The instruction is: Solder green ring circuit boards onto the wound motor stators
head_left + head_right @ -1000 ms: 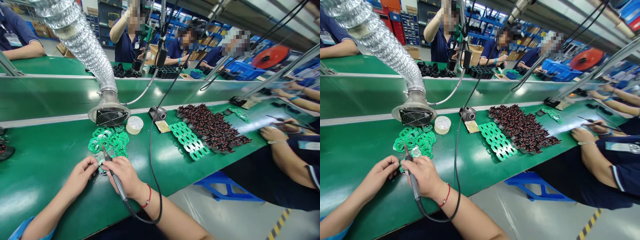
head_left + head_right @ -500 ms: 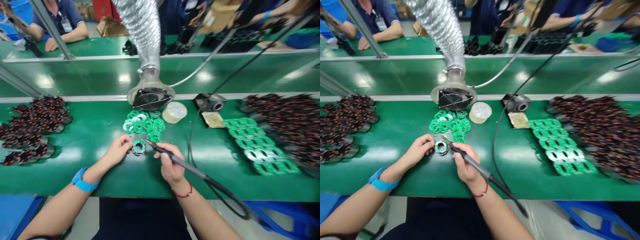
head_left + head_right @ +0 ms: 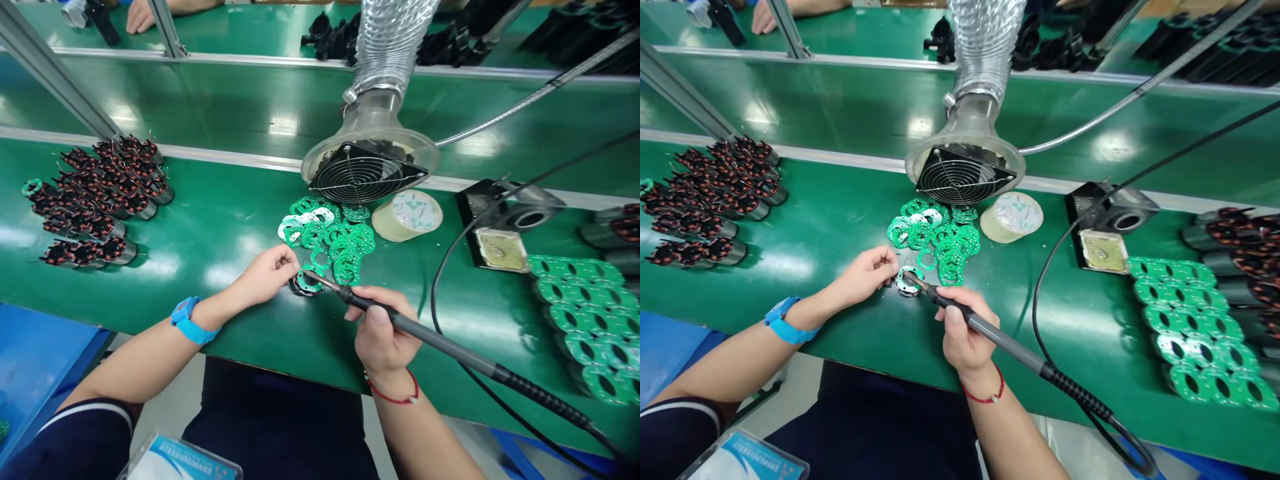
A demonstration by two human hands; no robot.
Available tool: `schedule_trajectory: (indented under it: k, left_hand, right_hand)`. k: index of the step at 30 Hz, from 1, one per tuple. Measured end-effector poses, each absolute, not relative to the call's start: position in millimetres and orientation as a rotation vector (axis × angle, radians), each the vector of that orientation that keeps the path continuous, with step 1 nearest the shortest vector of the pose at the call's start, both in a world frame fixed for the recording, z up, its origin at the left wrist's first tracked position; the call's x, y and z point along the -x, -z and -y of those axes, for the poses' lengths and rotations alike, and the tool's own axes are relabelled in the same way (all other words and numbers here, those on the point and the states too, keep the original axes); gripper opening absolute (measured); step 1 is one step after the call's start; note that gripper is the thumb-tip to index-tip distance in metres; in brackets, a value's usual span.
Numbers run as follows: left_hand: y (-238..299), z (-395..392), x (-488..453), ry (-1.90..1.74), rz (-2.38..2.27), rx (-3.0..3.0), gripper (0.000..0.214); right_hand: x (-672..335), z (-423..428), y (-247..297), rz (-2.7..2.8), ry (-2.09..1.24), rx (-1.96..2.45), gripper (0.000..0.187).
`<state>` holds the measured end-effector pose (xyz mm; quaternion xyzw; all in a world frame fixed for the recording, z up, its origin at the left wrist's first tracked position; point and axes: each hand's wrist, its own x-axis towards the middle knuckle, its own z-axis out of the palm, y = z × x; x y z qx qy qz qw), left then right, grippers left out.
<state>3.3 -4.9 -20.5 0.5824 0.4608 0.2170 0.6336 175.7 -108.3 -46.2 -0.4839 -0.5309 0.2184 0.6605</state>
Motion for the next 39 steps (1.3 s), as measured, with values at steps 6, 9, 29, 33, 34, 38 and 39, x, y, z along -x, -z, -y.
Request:
schedule_trajectory:
  k: [6,9,29,33,34,38,39]
  left_hand:
    - [25.8,4.8,-3.0,-0.507,-1.035,-1.375,0.008]
    - [28.1,4.3,-3.3,-0.515,-1.026,-1.395,0.007]
    - [21.0,6.2,-2.5,-0.52,-1.081,-1.496,0.009]
    - [12.8,5.3,12.4,-0.36,-0.921,-1.708,0.021]
    - [11.1,4.8,15.2,-0.321,-0.877,-1.804,0.015]
    - [9.2,3.3,16.4,-0.414,-0.837,-1.963,0.009]
    - [9.9,3.1,15.0,-0.449,-0.837,-1.92,0.01]
  right_hand:
    - [-176.6,109.7,42.9,1.217,-0.506,1.157,0.022]
    - [-176.7,110.1,43.0,1.221,-0.491,1.187,0.023]
    - [-165.1,86.5,38.5,1.927,-0.346,1.358,0.056]
    - [-171.0,88.9,41.8,1.852,-0.295,1.407,0.059]
    - [-172.6,89.8,42.9,1.847,-0.312,1.404,0.06]
    - [-175.5,91.6,45.9,1.843,-0.329,1.395,0.056]
    - [-174.9,91.5,45.7,1.846,-0.302,1.4,0.056]
